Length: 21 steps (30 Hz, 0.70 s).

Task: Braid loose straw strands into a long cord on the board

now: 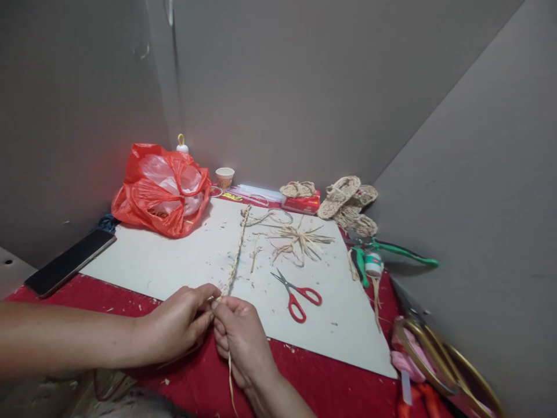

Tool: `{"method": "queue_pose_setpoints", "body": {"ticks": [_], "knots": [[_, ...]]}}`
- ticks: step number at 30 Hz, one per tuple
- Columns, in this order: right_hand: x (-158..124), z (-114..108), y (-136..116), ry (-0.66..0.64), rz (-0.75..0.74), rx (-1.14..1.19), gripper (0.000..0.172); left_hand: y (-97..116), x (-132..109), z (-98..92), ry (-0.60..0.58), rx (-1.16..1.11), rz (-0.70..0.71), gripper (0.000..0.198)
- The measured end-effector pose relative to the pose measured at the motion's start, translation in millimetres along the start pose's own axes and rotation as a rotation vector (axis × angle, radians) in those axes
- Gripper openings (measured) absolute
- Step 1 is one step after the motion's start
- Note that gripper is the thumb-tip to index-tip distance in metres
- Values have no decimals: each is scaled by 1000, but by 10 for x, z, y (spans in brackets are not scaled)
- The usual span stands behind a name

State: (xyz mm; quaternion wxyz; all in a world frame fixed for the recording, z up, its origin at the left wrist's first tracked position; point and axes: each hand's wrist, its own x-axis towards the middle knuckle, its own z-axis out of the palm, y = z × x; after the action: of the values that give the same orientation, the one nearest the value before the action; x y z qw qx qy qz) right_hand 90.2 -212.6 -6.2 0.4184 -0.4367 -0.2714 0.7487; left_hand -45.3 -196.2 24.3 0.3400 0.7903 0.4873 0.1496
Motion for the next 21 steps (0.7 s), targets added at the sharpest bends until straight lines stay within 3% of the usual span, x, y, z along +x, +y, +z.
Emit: {"method": "queue_pose_setpoints", "body": {"ticks": [9,11,14,15,18,20,21], "knots": [[20,25,51,7,-30,-66,36,-82,-148,81,4,-226,10,38],[23,7,30,17,-35,-67,35,-107,-222,3,-83,-349,-32,50],[10,-18,-15,26,-30,-67,35,-130,-292,-265,-219,-481,-189,58],[3,-22,-29,22,-23,-69,34,-127,-287,-372,-193,-486,-211,56],[-16,-20,-61,-10,-1,-91,33,-102,-167,-587,100,-473,-97,41],[-16,-13,-73,-37,5,-113,33,-93,-34,-563,53,-496,-61,37],[-12,-12,-78,-46,8,-128,33,-96,35,-504,-76,-535,-93,38]]}}
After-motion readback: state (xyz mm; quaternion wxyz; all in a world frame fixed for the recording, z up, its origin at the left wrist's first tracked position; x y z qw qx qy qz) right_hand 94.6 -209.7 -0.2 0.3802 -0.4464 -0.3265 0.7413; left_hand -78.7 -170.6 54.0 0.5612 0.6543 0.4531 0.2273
